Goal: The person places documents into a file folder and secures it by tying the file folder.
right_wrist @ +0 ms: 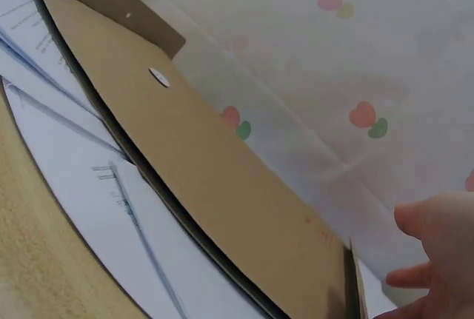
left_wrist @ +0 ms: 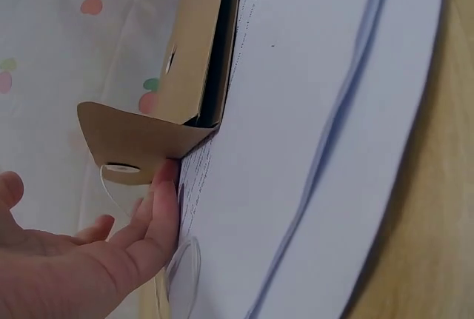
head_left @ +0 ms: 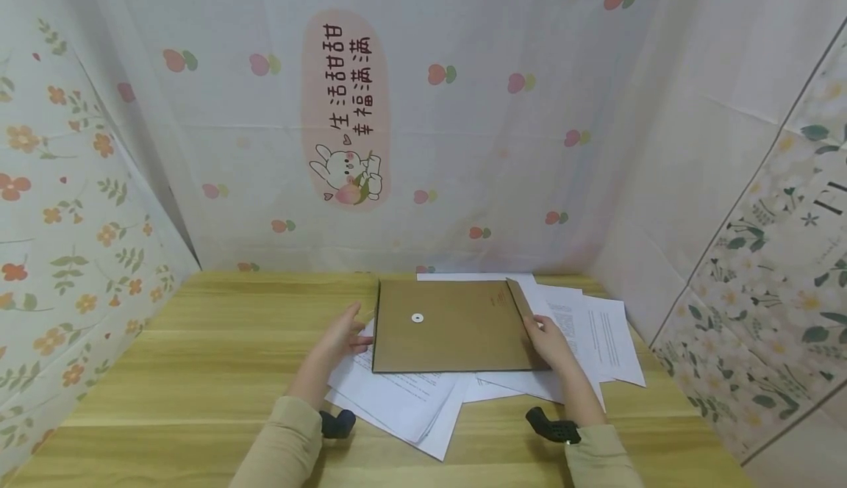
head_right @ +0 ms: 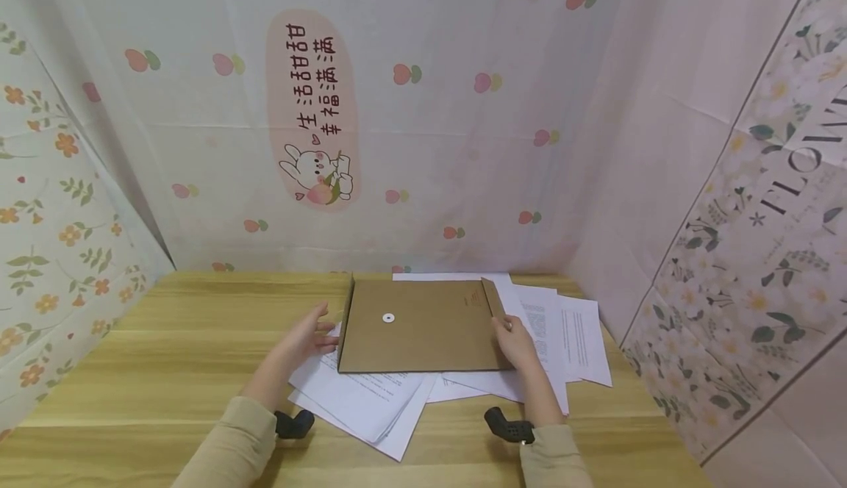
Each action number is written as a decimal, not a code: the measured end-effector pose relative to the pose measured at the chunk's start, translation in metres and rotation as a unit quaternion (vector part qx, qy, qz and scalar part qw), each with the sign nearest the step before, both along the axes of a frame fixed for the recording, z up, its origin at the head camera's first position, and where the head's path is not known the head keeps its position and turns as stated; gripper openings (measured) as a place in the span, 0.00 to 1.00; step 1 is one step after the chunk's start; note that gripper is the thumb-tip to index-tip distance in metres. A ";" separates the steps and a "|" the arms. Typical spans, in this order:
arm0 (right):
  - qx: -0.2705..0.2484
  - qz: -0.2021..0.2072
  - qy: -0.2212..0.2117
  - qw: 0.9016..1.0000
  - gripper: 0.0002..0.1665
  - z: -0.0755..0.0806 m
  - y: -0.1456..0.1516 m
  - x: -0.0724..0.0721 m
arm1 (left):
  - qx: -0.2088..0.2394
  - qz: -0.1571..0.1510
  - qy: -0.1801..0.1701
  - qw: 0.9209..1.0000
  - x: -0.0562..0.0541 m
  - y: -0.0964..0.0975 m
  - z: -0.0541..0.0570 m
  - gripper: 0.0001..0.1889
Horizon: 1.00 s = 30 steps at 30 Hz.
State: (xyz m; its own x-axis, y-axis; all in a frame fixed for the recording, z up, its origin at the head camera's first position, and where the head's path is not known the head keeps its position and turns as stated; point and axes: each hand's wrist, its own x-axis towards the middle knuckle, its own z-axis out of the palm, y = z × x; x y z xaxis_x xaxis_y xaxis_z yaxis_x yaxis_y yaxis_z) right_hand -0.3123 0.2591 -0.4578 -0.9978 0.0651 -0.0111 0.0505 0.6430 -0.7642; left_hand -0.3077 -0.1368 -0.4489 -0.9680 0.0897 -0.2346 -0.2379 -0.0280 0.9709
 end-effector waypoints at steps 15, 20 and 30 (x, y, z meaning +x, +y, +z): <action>-0.083 -0.049 0.004 0.995 0.32 0.006 0.000 0.001 | 0.039 -0.011 -0.020 0.999 -0.001 0.002 -0.001 0.35; -0.085 -0.063 0.041 0.994 0.29 0.004 -0.006 0.003 | 0.043 -0.013 -0.022 0.999 -0.001 0.003 -0.002 0.29; -0.111 -0.089 0.077 0.987 0.29 0.010 -0.019 0.005 | 0.050 -0.022 -0.011 0.998 0.003 0.004 0.004 0.33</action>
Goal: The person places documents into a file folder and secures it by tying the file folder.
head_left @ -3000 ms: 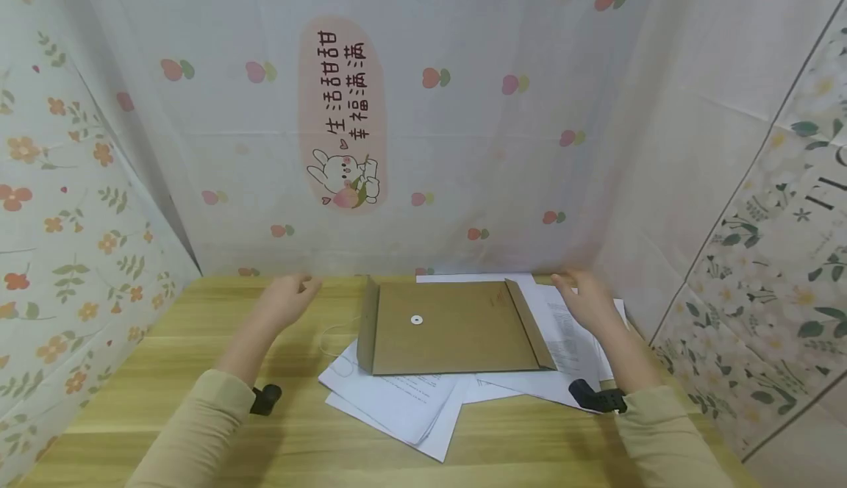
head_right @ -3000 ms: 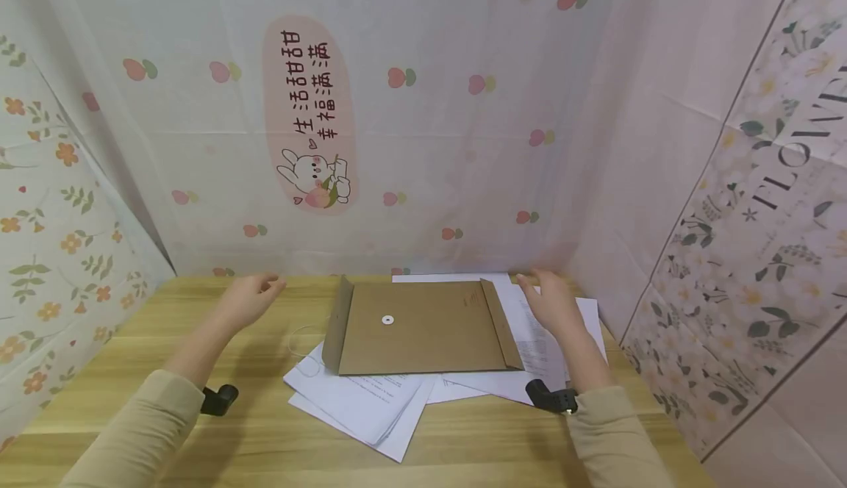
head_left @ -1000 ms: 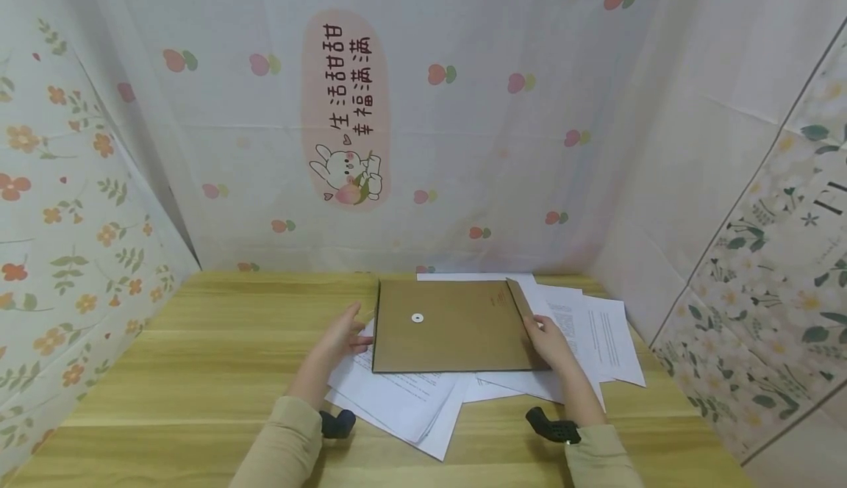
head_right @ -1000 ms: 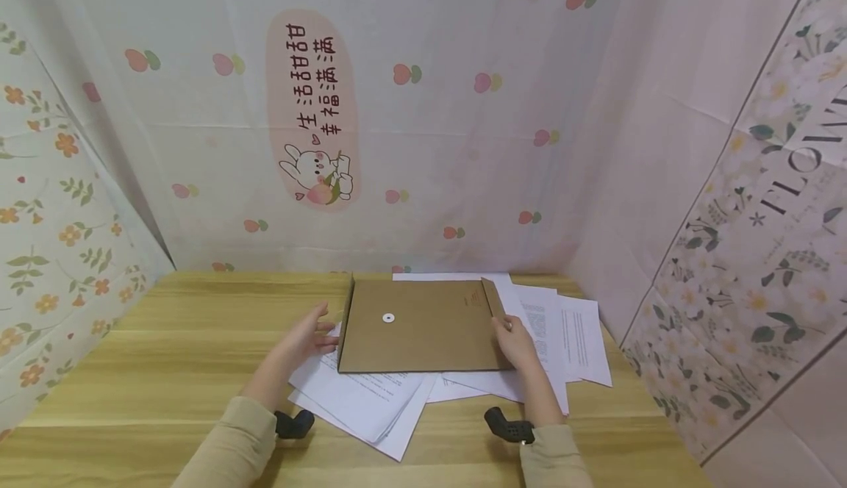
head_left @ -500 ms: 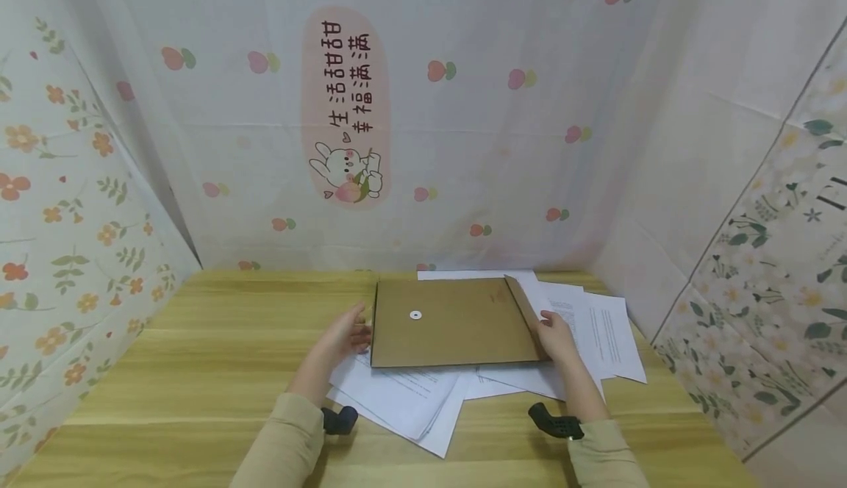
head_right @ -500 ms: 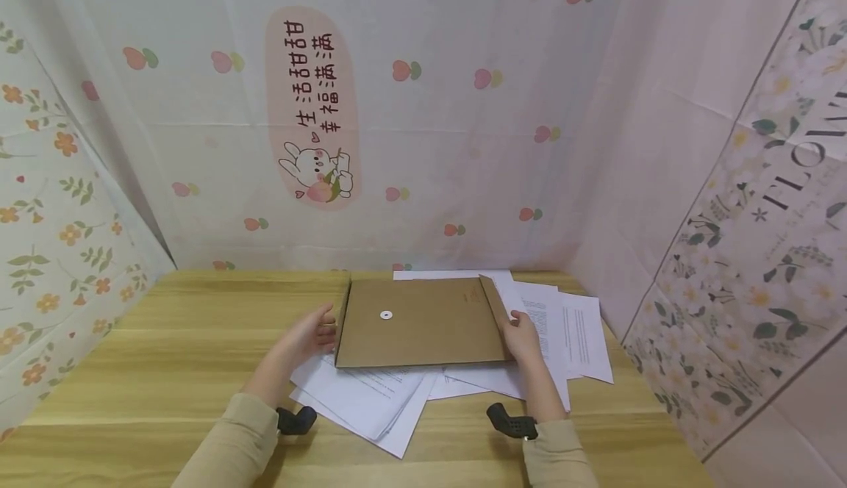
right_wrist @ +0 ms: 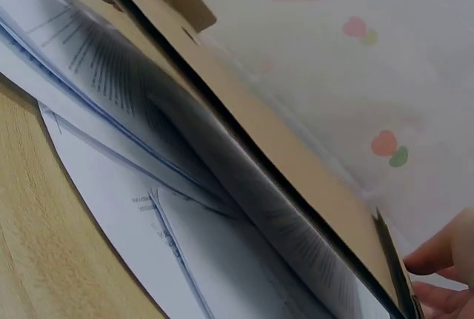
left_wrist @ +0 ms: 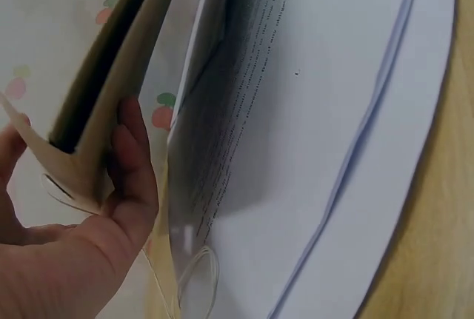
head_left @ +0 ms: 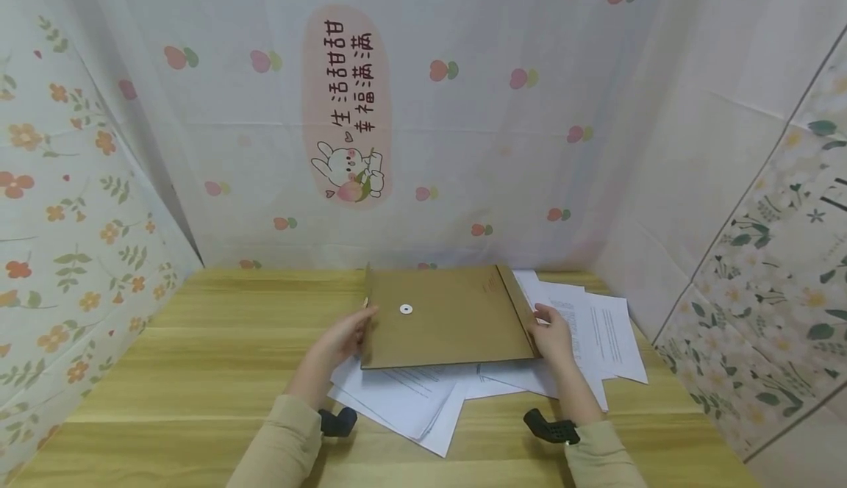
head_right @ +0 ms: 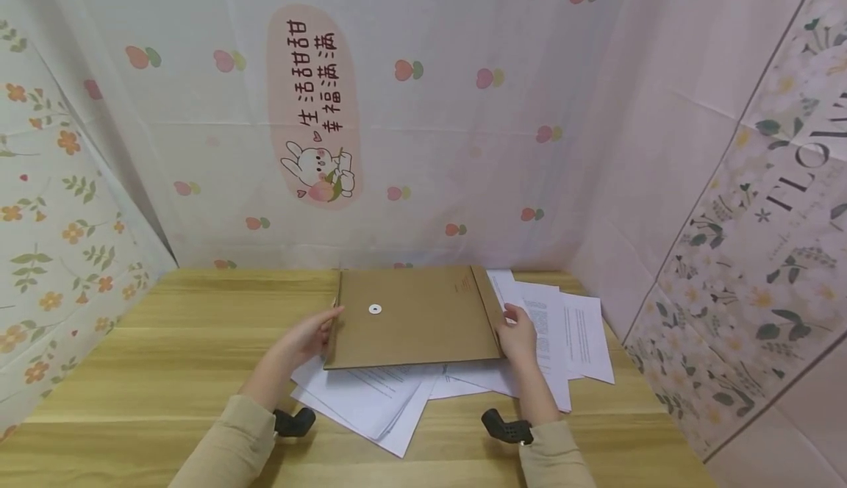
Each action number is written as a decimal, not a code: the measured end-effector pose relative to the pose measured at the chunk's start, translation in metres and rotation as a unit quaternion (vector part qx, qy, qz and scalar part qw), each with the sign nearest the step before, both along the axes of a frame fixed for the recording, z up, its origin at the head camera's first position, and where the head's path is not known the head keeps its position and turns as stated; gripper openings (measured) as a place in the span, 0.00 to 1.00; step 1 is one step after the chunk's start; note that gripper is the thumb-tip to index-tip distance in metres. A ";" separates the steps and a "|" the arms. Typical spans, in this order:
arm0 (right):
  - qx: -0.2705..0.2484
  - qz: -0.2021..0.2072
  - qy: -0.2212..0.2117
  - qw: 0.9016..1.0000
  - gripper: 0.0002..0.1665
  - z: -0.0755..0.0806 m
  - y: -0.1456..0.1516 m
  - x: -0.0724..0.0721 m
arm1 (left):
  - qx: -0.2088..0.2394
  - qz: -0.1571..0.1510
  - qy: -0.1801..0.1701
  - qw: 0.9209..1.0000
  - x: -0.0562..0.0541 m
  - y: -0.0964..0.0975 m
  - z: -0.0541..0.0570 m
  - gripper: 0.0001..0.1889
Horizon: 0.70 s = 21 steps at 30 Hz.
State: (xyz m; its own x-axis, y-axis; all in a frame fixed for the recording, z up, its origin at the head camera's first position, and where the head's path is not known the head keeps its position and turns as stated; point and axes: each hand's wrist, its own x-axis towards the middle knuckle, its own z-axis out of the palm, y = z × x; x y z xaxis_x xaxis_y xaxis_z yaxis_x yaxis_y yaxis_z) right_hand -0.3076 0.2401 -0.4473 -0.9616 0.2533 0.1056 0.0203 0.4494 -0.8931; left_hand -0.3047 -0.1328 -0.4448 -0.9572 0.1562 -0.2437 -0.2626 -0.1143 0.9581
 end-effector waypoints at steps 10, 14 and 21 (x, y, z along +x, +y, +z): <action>-0.007 -0.002 0.034 0.999 0.27 0.009 -0.004 0.002 | 0.097 0.010 0.008 0.995 0.004 -0.009 0.001 0.31; -0.011 0.008 0.047 0.999 0.27 0.015 -0.006 0.004 | 0.106 0.025 0.006 0.994 0.008 -0.012 0.003 0.25; -0.051 0.035 0.032 0.998 0.30 0.028 -0.009 0.010 | 0.113 0.045 -0.003 0.993 0.015 -0.020 0.009 0.19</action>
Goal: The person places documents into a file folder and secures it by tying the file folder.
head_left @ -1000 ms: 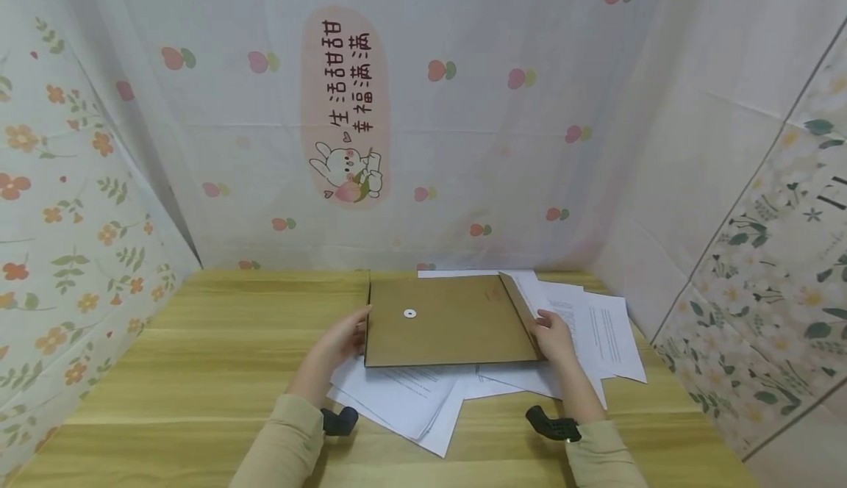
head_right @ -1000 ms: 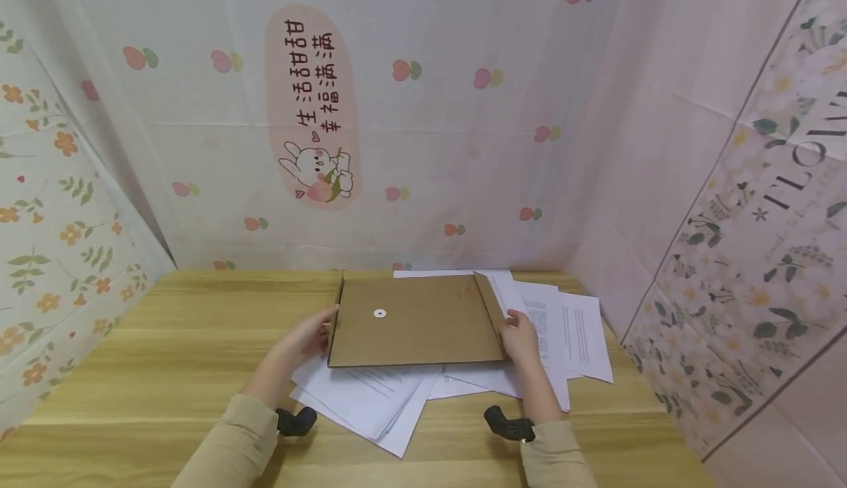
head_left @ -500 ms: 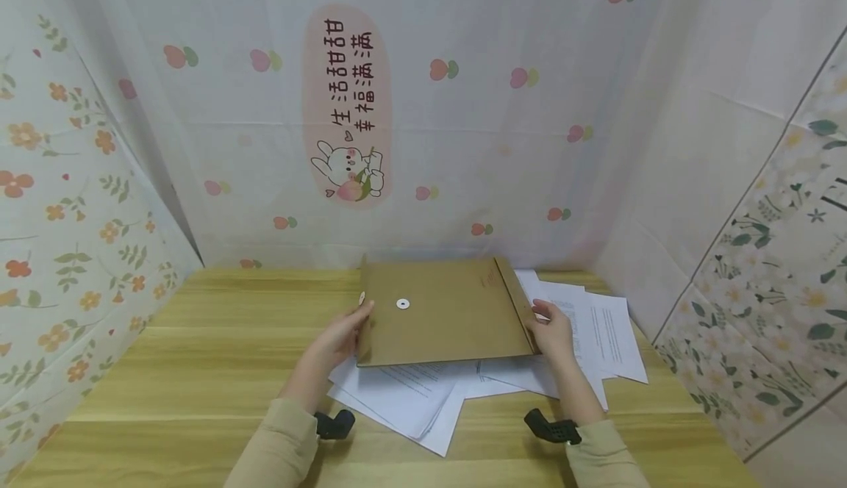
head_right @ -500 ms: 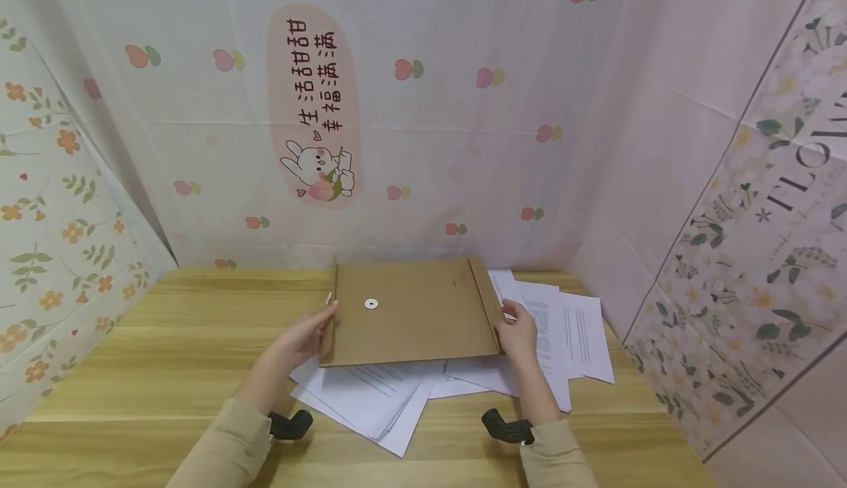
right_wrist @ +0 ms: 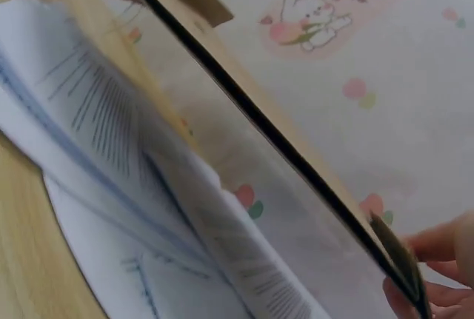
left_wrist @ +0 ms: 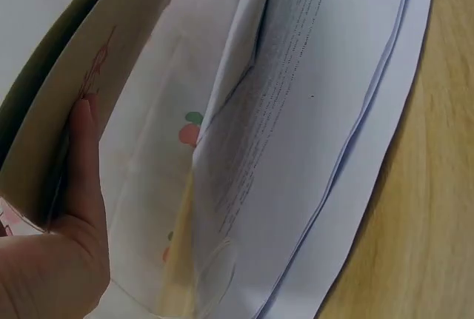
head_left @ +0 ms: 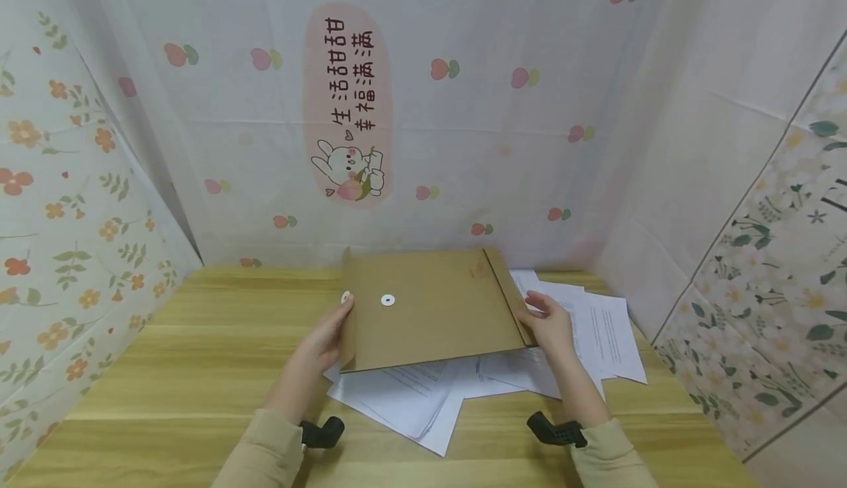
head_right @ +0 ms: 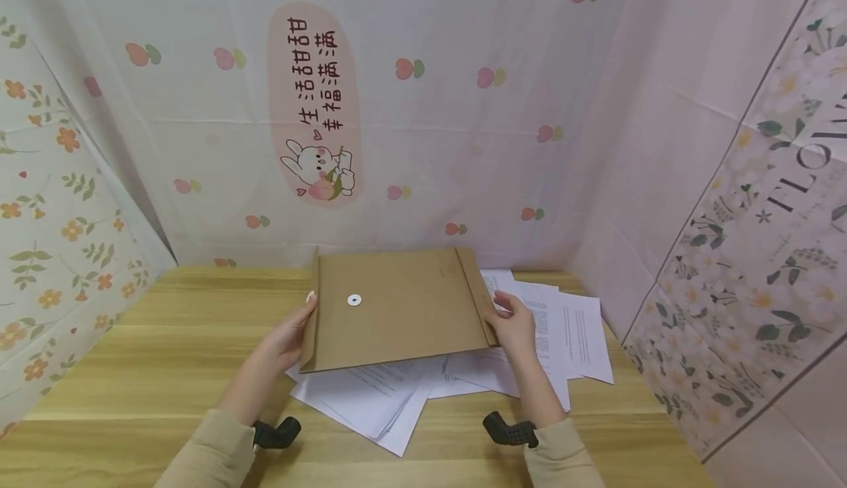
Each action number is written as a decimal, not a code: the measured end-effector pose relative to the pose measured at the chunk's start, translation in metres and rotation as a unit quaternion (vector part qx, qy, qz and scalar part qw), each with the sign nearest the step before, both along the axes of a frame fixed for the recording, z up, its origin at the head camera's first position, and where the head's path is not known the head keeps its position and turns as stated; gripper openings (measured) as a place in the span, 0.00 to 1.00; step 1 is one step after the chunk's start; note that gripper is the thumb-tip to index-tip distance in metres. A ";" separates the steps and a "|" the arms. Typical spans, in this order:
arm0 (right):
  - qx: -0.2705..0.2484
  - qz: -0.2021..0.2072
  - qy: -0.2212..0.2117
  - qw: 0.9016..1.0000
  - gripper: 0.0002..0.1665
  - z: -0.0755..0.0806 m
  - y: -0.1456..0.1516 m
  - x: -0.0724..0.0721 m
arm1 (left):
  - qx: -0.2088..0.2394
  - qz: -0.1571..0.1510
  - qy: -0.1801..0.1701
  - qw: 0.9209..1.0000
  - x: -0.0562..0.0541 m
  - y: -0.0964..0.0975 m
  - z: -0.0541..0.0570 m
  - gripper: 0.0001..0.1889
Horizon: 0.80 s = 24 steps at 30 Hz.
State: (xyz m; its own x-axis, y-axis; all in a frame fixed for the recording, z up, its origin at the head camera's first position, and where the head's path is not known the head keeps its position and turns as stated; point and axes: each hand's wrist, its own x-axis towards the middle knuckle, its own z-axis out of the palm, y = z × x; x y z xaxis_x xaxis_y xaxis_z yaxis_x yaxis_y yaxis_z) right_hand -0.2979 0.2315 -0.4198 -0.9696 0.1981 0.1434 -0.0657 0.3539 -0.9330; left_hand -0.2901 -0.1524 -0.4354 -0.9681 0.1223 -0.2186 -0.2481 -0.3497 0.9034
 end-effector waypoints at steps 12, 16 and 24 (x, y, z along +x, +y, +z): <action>-0.345 0.047 -0.045 0.936 0.36 0.014 -0.021 0.008 | 0.038 0.027 0.024 0.999 0.016 -0.016 0.013 0.12; -0.464 0.071 -0.038 0.882 0.36 0.015 -0.035 0.014 | 0.066 0.055 0.024 0.996 0.021 -0.016 0.016 0.10; -0.509 0.110 -0.004 0.854 0.26 0.014 -0.067 0.021 | 0.062 0.094 0.036 0.993 0.031 -0.018 0.016 0.11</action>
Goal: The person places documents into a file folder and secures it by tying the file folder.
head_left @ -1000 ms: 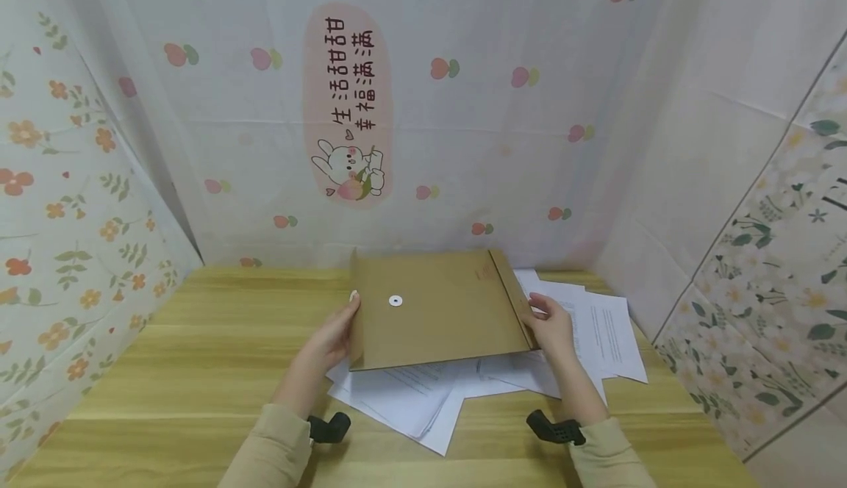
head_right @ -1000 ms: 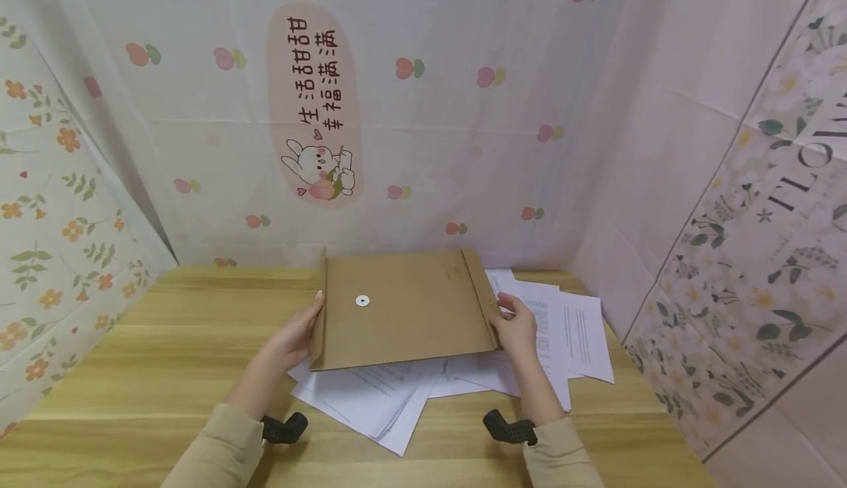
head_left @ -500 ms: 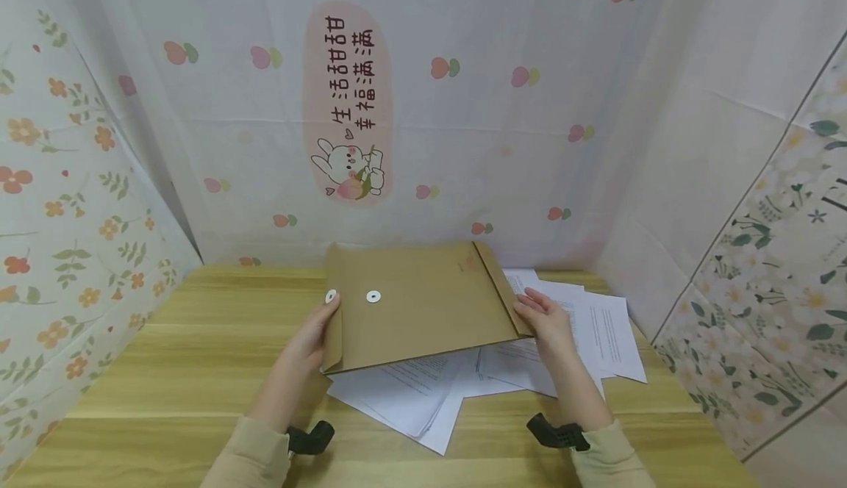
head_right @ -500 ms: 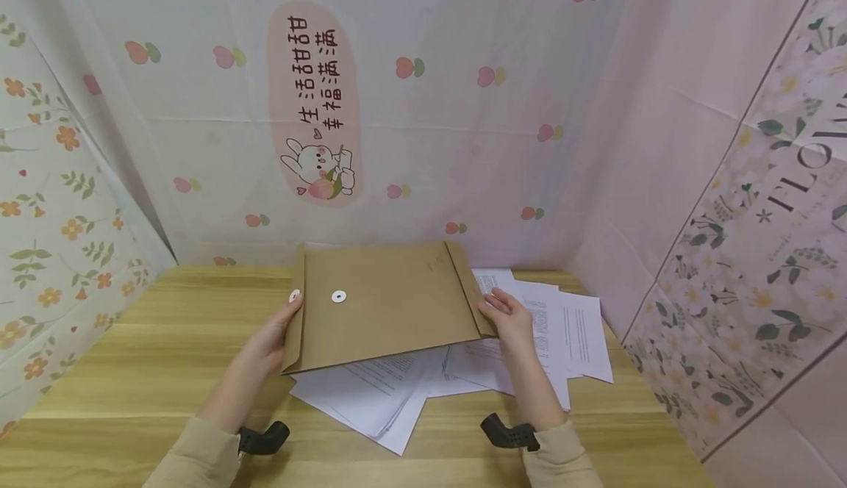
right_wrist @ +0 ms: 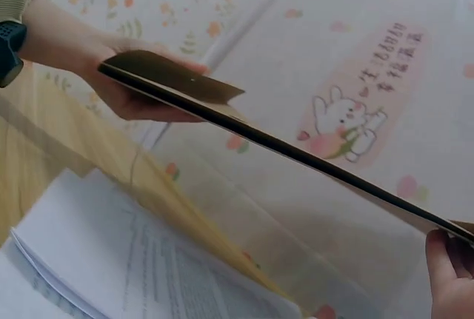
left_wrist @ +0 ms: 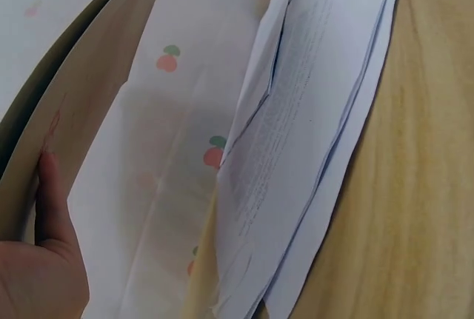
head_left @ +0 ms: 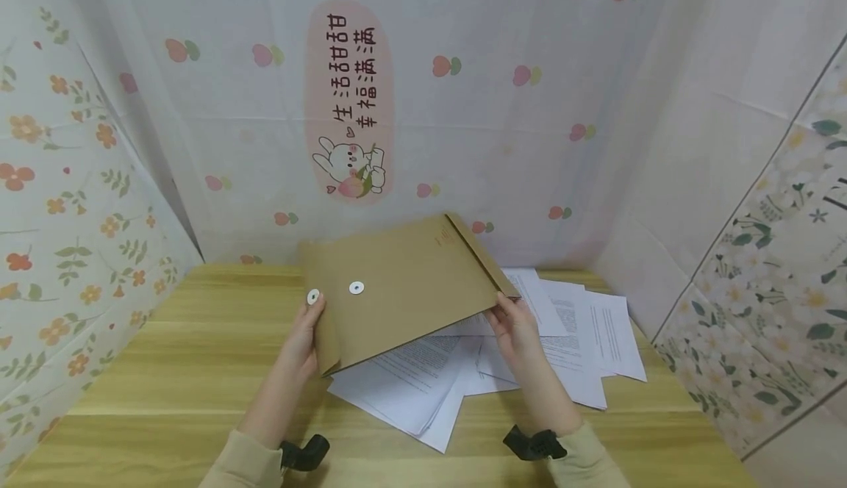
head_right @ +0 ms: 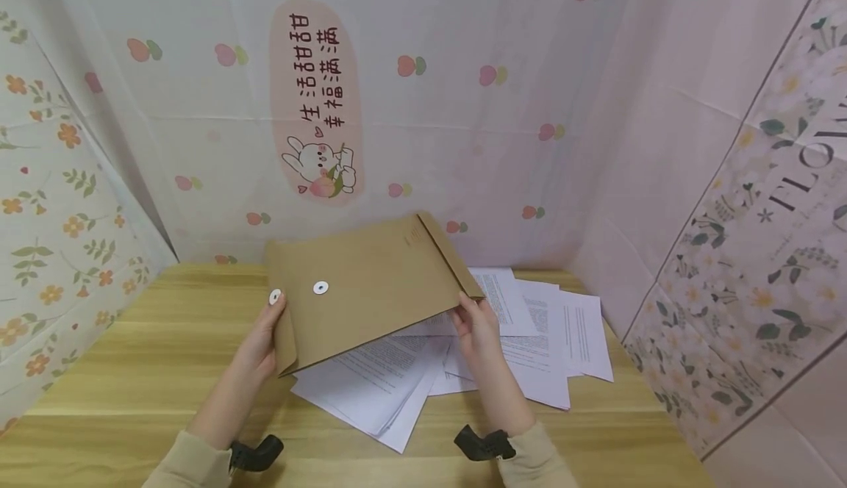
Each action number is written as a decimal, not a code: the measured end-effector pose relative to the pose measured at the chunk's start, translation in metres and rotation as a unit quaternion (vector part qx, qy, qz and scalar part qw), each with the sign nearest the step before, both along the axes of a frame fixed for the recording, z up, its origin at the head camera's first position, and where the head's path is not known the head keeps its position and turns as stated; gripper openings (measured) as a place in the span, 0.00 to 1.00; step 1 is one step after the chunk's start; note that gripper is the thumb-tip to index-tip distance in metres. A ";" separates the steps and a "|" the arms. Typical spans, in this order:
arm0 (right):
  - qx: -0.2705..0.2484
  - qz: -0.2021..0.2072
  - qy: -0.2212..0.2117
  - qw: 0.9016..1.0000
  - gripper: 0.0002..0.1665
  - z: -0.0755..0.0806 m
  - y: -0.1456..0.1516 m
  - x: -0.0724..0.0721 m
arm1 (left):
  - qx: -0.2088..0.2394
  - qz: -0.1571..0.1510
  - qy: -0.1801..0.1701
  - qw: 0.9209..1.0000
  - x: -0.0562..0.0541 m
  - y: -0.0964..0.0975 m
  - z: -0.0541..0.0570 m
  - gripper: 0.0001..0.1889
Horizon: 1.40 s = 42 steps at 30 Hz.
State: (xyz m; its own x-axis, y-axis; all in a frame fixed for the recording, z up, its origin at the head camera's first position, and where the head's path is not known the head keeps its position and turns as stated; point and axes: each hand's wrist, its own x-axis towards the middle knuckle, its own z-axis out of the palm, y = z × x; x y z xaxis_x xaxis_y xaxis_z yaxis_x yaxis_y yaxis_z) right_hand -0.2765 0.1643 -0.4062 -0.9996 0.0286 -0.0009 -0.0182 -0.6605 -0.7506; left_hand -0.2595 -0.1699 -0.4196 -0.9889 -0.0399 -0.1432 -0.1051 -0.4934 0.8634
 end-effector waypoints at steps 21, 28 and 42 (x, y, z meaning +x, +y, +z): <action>0.114 0.025 0.032 0.993 0.20 -0.002 -0.084 0.017 | -0.001 -0.009 0.041 0.999 0.025 0.002 -0.006 0.21; 0.130 0.042 0.056 0.989 0.21 0.005 -0.083 0.011 | -0.108 -0.105 0.036 0.988 0.029 -0.036 -0.008 0.33; 0.221 0.110 0.095 0.964 0.22 0.018 -0.077 -0.005 | -0.412 -0.176 -0.052 0.893 0.031 -0.109 0.016 0.48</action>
State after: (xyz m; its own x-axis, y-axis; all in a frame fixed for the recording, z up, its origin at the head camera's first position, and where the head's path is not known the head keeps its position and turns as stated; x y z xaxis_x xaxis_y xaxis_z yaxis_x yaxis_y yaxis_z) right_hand -0.2817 0.0876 -0.3886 -0.9625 -0.2284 0.1462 -0.0787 -0.2810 -0.9565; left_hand -0.2283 -0.2785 -0.4033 -0.9443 0.1363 -0.2995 -0.2283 0.3841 0.8946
